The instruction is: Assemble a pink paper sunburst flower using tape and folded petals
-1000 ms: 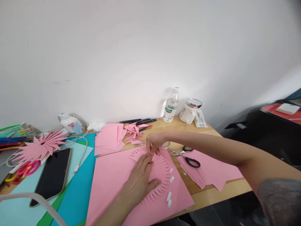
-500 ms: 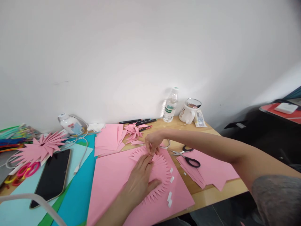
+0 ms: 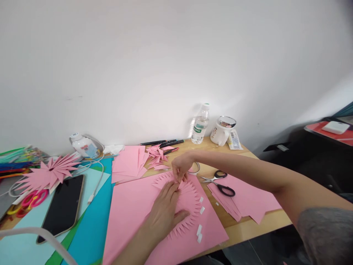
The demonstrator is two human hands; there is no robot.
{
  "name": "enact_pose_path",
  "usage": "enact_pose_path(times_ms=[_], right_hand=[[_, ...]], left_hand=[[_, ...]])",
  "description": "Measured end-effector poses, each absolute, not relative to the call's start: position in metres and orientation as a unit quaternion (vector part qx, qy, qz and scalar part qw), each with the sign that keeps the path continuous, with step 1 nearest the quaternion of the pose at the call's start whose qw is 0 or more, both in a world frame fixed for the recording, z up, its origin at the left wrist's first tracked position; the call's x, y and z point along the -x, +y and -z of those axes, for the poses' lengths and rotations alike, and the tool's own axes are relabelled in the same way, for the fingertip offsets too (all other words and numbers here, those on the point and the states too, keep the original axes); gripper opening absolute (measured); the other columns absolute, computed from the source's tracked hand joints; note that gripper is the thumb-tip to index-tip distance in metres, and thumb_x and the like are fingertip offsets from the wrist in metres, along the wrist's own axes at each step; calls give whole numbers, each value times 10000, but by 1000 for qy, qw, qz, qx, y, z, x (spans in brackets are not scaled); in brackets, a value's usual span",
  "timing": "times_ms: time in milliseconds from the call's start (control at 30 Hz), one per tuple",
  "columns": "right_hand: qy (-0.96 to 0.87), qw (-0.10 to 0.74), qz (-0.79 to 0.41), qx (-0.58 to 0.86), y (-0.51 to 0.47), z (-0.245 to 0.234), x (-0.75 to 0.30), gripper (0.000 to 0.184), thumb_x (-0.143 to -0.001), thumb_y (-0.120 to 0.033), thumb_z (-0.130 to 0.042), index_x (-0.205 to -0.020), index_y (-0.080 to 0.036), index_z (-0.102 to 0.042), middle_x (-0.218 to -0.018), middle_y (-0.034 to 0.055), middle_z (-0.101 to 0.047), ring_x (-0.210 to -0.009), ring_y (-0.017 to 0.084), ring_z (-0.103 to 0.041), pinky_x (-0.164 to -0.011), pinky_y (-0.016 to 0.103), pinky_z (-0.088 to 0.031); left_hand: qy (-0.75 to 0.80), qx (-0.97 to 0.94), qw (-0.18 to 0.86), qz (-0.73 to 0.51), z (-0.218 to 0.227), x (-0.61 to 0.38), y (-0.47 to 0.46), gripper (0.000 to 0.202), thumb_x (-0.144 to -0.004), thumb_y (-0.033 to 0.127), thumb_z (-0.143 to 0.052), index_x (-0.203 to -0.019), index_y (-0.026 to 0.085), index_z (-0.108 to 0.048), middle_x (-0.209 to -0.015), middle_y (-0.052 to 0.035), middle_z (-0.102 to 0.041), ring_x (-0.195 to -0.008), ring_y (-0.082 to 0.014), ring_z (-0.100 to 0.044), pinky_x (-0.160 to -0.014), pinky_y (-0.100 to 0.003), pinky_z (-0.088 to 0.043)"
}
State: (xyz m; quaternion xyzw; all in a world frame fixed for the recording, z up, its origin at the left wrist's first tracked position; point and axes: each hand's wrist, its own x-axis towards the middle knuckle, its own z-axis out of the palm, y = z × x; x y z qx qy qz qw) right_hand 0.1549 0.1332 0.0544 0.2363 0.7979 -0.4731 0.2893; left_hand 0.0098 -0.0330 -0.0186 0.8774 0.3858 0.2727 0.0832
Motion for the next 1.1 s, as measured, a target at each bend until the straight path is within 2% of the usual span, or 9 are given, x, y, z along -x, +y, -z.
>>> enact_pose_path(times_ms=[100, 200, 467, 567, 700, 900, 1100], right_hand=[[836, 261, 425, -228, 130, -55, -159, 218, -623, -178, -762, -840, -159, -744, -704, -19, -700, -670, 114, -634, -600, 185, -430], [869, 225, 377, -228, 125, -54, -163, 226, -659, -87, -690, -862, -168, -745, -719, -23, -697, -689, 107, -606, -576, 177, -381], [906, 203, 320, -188, 115, -57, -162, 157, -763, -170, -623, -881, -147, -723, -756, -17, -679, -671, 81, -530, -597, 169, -354], [911, 217, 305, -173, 114, -58, -157, 130, -719, -169, -663, -835, -154, -720, -699, -34, -661, -641, 81, -519, -583, 173, -343], [920, 219, 272, -176, 112, -54, -153, 168, -638, -83, -685, -780, -167, -716, -687, -38, -656, -631, 91, -532, -566, 184, -335], [938, 166, 217, -214, 100, -52, -163, 175, -658, -93, -636, -783, -181, -722, -720, -9, -666, -648, 119, -533, -530, 210, -314], [951, 100, 150, -252, 80, -53, -175, 174, -661, -123, -607, -784, -184, -715, -761, 13, -669, -669, 133, -544, -524, 227, -297]], left_hand=[[387, -876, 91, -273, 16, -10, -33, 474, -759, 361, -671, -1143, 129, -515, -1225, -188, -562, -1191, -345, -490, -949, -554, -452], [388, -873, 96, -279, 14, -10, -33, 481, -757, 365, -671, -1154, 149, -506, -1232, -179, -551, -1185, -341, -496, -941, -545, -459], [386, -869, 127, -283, 5, -13, -33, 422, -753, 329, -678, -1100, 155, -513, -1151, -162, -558, -1143, -314, -517, -907, -497, -486], [384, -869, 127, -286, 4, -13, -33, 436, -759, 347, -668, -1125, 176, -503, -1142, -142, -565, -1139, -312, -515, -916, -508, -473], [388, -868, 124, -286, 7, -12, -33, 431, -759, 345, -666, -1124, 182, -507, -1151, -139, -557, -1121, -311, -525, -892, -500, -488], [379, -877, 99, -279, 16, -11, -31, 495, -763, 377, -660, -1172, 150, -499, -1212, -163, -548, -1187, -330, -479, -955, -520, -448], [389, -872, 111, -276, 14, -11, -32, 459, -770, 370, -650, -1153, 159, -511, -1195, -154, -543, -1150, -313, -507, -921, -505, -478]])
